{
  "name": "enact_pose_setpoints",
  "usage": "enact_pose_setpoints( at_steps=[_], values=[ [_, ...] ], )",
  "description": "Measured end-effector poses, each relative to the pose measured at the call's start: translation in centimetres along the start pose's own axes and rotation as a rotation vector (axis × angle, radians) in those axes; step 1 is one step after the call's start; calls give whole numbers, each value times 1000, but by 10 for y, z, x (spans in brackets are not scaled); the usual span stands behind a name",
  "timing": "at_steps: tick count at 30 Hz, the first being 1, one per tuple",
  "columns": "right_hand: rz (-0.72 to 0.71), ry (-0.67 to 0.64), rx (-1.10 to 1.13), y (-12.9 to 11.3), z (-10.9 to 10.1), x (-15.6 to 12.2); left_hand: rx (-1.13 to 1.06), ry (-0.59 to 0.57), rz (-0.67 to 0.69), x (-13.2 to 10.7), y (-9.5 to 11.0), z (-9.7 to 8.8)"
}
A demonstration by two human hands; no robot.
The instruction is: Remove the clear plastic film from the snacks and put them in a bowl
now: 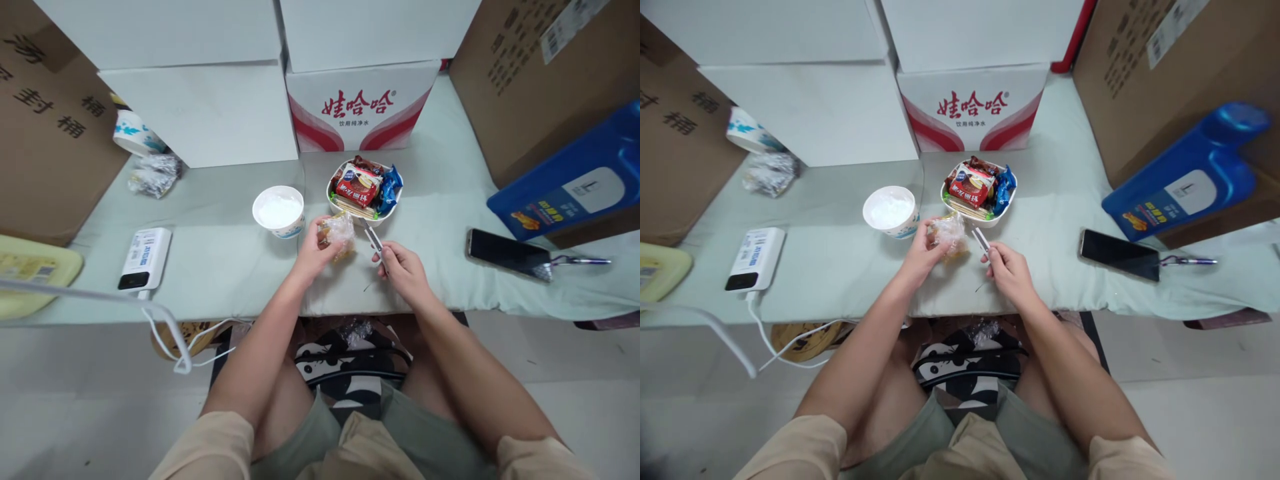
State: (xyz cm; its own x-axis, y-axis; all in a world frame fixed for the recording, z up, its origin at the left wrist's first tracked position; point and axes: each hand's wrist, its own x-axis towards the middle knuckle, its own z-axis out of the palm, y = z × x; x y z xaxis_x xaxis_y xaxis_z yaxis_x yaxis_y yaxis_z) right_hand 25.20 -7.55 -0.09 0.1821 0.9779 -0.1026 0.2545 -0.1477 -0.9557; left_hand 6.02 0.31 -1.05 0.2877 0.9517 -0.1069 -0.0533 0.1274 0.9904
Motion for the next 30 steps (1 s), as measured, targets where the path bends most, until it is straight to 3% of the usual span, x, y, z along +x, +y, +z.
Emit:
enact_pose_setpoints(
  at_steps=[5, 8, 12, 19, 22, 27, 30],
  values=[
    [-9, -21, -103, -7, 8, 0, -49, -71, 3, 0, 2, 12],
    [-47, -67, -251, -9, 2, -2, -195, 20, -25, 2, 6, 14],
    [-71, -128, -377, -4, -23, -5, -351, 132, -56, 7, 10, 12],
    [-154, 350, -805, 24, -66, 0, -276, 17, -49, 3, -4, 27],
    [-258, 452, -754, 27, -65, 0, -197, -14, -60, -7, -7, 37],
    [-529, 101, -363, 20, -40, 0, -124, -69, -125, -20, 0, 46],
    [-601, 79, -337, 15, -32, 1, -231, -121, -204, -22, 7, 47]
  ],
)
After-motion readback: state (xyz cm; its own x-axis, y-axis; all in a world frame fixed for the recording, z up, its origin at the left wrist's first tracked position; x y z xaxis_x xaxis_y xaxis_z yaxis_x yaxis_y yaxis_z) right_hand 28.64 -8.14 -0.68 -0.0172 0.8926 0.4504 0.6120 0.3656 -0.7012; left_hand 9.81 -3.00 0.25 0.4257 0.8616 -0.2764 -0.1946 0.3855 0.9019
